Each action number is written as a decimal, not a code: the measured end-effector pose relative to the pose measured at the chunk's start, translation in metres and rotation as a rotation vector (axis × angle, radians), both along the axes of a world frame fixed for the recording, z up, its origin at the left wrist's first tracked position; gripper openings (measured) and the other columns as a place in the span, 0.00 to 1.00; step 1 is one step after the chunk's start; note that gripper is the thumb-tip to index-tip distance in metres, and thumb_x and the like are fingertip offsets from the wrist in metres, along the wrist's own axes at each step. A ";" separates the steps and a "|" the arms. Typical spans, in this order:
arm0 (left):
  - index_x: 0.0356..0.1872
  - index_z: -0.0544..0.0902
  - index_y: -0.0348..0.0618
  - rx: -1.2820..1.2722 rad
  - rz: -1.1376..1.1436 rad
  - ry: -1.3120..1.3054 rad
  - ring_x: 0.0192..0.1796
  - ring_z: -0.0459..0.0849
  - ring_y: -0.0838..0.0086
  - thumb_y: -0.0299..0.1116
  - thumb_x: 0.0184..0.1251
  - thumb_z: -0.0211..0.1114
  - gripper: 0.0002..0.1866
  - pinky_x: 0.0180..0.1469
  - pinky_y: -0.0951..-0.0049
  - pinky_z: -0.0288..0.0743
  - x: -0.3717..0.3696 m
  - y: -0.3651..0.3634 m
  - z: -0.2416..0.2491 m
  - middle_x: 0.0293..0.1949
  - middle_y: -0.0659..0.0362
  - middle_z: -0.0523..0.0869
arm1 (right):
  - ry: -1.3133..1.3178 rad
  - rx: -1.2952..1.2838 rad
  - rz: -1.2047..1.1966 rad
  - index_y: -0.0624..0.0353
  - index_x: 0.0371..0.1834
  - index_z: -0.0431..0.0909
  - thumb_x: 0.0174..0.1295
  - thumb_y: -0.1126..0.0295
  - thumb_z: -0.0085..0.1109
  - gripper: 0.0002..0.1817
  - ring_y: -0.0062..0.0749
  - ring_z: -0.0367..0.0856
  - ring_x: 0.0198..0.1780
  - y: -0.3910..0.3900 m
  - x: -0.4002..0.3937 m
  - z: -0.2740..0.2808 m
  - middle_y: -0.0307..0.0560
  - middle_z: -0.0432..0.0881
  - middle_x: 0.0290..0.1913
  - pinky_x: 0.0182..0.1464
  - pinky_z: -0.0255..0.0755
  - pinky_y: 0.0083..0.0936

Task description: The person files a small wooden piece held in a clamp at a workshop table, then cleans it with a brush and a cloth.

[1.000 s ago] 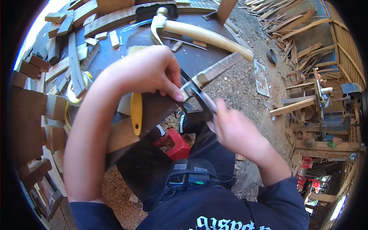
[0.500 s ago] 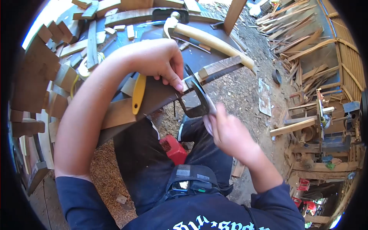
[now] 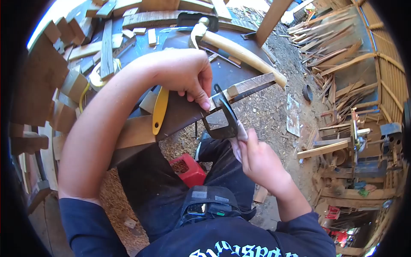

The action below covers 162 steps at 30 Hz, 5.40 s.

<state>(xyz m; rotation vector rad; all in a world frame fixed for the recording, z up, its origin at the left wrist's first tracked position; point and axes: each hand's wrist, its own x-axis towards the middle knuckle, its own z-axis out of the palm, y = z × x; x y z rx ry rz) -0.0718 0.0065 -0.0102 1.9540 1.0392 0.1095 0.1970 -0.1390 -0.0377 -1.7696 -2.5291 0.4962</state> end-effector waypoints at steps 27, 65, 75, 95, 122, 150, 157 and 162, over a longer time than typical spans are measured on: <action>0.29 0.90 0.36 0.079 0.042 -0.049 0.25 0.86 0.76 0.41 0.48 0.87 0.19 0.27 0.74 0.80 0.004 0.001 -0.014 0.23 0.59 0.87 | 0.133 -0.020 -0.060 0.66 0.56 0.65 0.72 0.77 0.54 0.14 0.73 0.82 0.32 0.026 -0.014 -0.023 0.68 0.82 0.30 0.34 0.72 0.61; 0.19 0.80 0.33 0.169 0.160 0.028 0.18 0.83 0.73 0.42 0.39 0.90 0.26 0.21 0.73 0.78 0.006 -0.005 -0.012 0.16 0.58 0.81 | 0.041 -0.040 0.012 0.70 0.51 0.63 0.77 0.69 0.52 0.14 0.69 0.82 0.25 0.005 -0.006 0.013 0.68 0.79 0.20 0.26 0.74 0.58; 0.21 0.80 0.32 0.178 0.164 0.018 0.17 0.83 0.73 0.40 0.39 0.90 0.26 0.20 0.72 0.77 0.007 -0.005 -0.012 0.15 0.57 0.81 | 0.133 -0.108 -0.064 0.69 0.55 0.64 0.76 0.76 0.51 0.11 0.75 0.81 0.34 0.015 -0.007 -0.003 0.72 0.82 0.31 0.34 0.73 0.60; 0.25 0.85 0.36 0.019 0.114 0.251 0.24 0.87 0.73 0.46 0.47 0.87 0.23 0.25 0.72 0.79 0.016 -0.001 0.015 0.21 0.58 0.86 | 0.011 -0.022 0.008 0.67 0.58 0.64 0.75 0.73 0.54 0.15 0.74 0.81 0.32 0.030 -0.020 0.001 0.72 0.82 0.31 0.33 0.72 0.63; 0.19 0.84 0.35 0.222 0.001 0.136 0.20 0.87 0.70 0.61 0.48 0.84 0.33 0.22 0.73 0.79 0.006 0.002 -0.013 0.17 0.56 0.86 | 0.141 0.094 0.021 0.69 0.58 0.63 0.75 0.74 0.55 0.15 0.72 0.84 0.33 0.002 -0.011 -0.019 0.72 0.82 0.29 0.30 0.74 0.57; 0.27 0.88 0.31 0.163 0.107 0.168 0.23 0.88 0.70 0.60 0.44 0.86 0.34 0.25 0.71 0.81 0.009 -0.006 -0.012 0.21 0.54 0.87 | 0.072 0.259 0.178 0.72 0.77 0.66 0.73 0.83 0.51 0.28 0.51 0.92 0.38 -0.034 0.022 0.005 0.69 0.87 0.42 0.42 0.81 0.32; 0.28 0.88 0.31 0.117 0.142 0.219 0.25 0.88 0.70 0.57 0.44 0.87 0.32 0.25 0.71 0.81 0.015 -0.010 0.004 0.22 0.53 0.88 | -0.001 0.187 0.166 0.71 0.81 0.59 0.67 0.85 0.56 0.37 0.44 0.93 0.38 -0.008 0.011 0.015 0.60 0.90 0.50 0.41 0.83 0.33; 0.30 0.89 0.33 0.309 0.170 0.196 0.25 0.88 0.70 0.55 0.44 0.87 0.31 0.27 0.72 0.81 0.016 -0.023 -0.008 0.22 0.53 0.88 | -0.030 0.166 0.139 0.69 0.81 0.61 0.66 0.85 0.56 0.37 0.45 0.91 0.34 -0.031 0.019 0.007 0.63 0.88 0.45 0.39 0.82 0.31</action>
